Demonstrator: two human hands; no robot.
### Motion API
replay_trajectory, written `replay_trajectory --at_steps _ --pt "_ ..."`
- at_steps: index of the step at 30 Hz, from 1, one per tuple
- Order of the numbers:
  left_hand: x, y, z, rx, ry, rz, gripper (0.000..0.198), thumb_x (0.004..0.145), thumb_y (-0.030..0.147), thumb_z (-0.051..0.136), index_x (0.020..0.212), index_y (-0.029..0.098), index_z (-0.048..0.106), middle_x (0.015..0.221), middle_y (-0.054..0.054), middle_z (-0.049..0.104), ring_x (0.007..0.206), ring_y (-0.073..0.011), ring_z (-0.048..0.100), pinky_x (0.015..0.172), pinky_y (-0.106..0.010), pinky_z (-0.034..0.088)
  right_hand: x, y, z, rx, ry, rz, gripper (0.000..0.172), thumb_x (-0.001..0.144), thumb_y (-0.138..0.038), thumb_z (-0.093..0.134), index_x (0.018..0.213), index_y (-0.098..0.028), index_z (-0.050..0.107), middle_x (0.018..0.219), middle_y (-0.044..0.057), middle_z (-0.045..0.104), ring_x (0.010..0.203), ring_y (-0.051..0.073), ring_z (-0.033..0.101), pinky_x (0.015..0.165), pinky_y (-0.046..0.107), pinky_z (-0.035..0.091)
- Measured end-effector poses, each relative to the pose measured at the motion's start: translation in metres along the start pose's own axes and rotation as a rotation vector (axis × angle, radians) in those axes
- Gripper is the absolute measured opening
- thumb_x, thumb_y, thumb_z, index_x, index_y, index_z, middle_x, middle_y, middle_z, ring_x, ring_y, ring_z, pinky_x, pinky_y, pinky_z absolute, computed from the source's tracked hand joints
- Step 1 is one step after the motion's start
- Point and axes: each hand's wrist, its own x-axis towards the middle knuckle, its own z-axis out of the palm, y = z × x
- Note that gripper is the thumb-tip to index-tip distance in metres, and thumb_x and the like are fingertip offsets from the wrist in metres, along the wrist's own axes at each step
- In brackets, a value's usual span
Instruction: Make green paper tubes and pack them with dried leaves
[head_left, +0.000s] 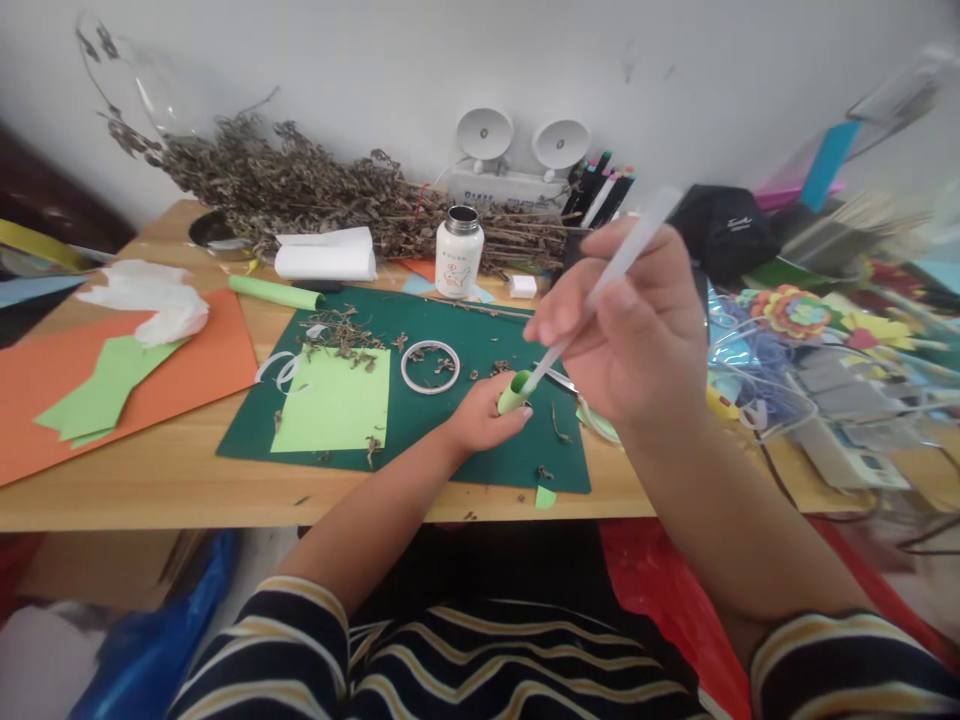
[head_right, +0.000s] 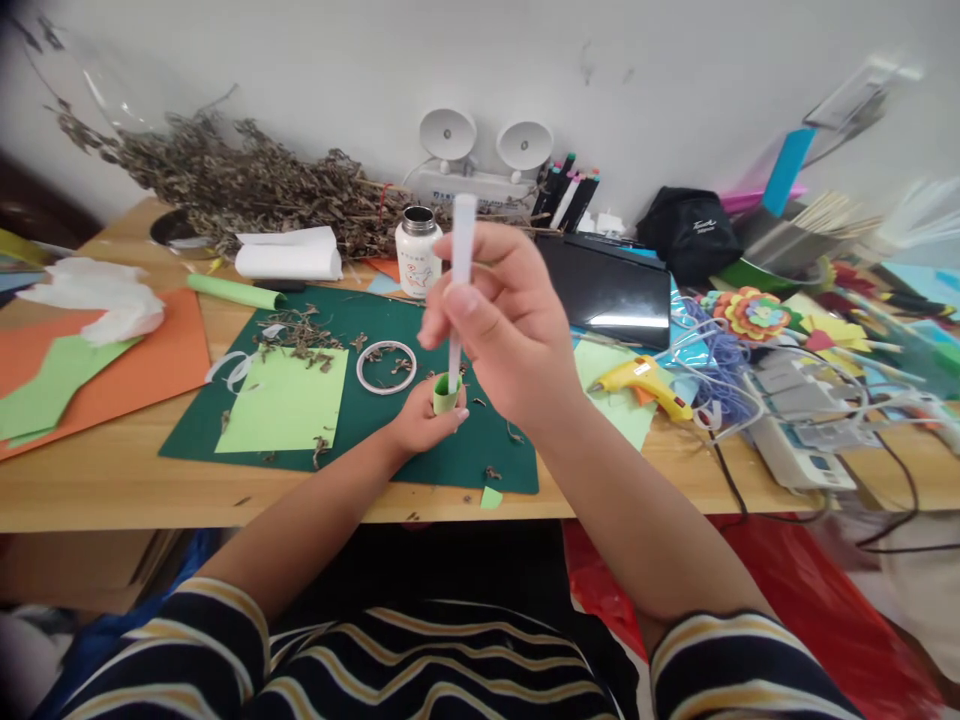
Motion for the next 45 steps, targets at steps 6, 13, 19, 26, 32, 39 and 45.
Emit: replay_trajectory --at_steps 6,13,19,26,32,39,45 --pt "-0.001 0.0 0.0 -0.004 0.007 -0.006 0.019 0.071 0.03 0.049 0.06 0.019 0.039 0.051 0.004 0.042 0.049 -0.0095 0.038 0.051 -0.024 0.035 0.004 0.001 0.011 0.069 0.1 -0.029 0.028 0.08 -0.042 0.052 0.062 -0.024 0.042 0.046 -0.008 0.027 0.035 0.007 0.021 0.033 0.021 0.019" --pt "-0.001 -0.002 0.001 -0.006 0.019 -0.007 0.019 0.071 0.032 0.049 0.062 0.019 0.039 0.052 0.004 0.043 0.05 -0.01 0.04 0.052 -0.025 0.037 0.007 -0.002 0.018 0.046 0.057 -0.046 0.032 0.074 -0.045 0.057 0.055 -0.023 0.043 0.043 -0.007 0.025 0.034 0.008 0.02 0.032 0.023 0.017" --pt "-0.001 -0.003 0.001 -0.008 0.004 -0.01 0.023 0.072 0.035 0.05 0.06 0.019 0.039 0.05 0.004 0.043 0.05 -0.0103 0.041 0.052 -0.025 0.038 0.006 -0.003 0.018 0.09 0.019 -0.023 0.036 0.074 -0.045 0.056 0.052 -0.022 0.04 0.043 -0.008 0.024 0.034 0.007 0.019 0.032 0.022 0.016" --pt "-0.002 -0.003 0.001 -0.011 0.014 -0.018 0.024 0.072 0.037 0.05 0.059 0.019 0.04 0.049 0.003 0.043 0.051 -0.0108 0.041 0.052 -0.025 0.038 0.005 -0.001 0.016 0.175 0.008 0.007 0.036 0.077 -0.044 0.053 0.052 -0.022 0.04 0.043 -0.008 0.022 0.034 0.007 0.016 0.032 0.022 0.012" --pt "-0.001 -0.002 0.001 -0.011 0.018 -0.039 0.026 0.071 0.04 0.051 0.06 0.019 0.04 0.05 0.003 0.043 0.052 -0.0111 0.042 0.052 -0.026 0.038 0.003 0.005 0.015 0.085 -0.015 -0.026 0.038 0.077 -0.047 0.052 0.053 -0.023 0.036 0.041 -0.008 0.019 0.033 0.007 0.017 0.031 0.023 0.016" --pt "-0.003 -0.005 0.0 -0.034 -0.008 0.012 0.02 0.073 0.03 0.051 0.059 0.019 0.041 0.05 0.004 0.043 0.05 -0.01 0.04 0.052 -0.026 0.037 0.008 -0.005 0.014 0.047 0.016 -0.003 0.044 0.079 -0.05 0.048 0.05 -0.021 0.032 0.043 -0.008 0.017 0.033 0.006 0.017 0.032 0.023 0.016" --pt "-0.002 -0.004 0.0 -0.02 0.008 -0.002 0.023 0.073 0.032 0.05 0.057 0.019 0.04 0.05 0.004 0.043 0.05 -0.0104 0.042 0.052 -0.026 0.038 0.005 0.007 0.009 0.12 -0.075 0.008 0.037 0.078 -0.045 0.051 0.053 -0.022 0.037 0.044 -0.008 0.024 0.035 0.006 0.019 0.033 0.022 0.016"
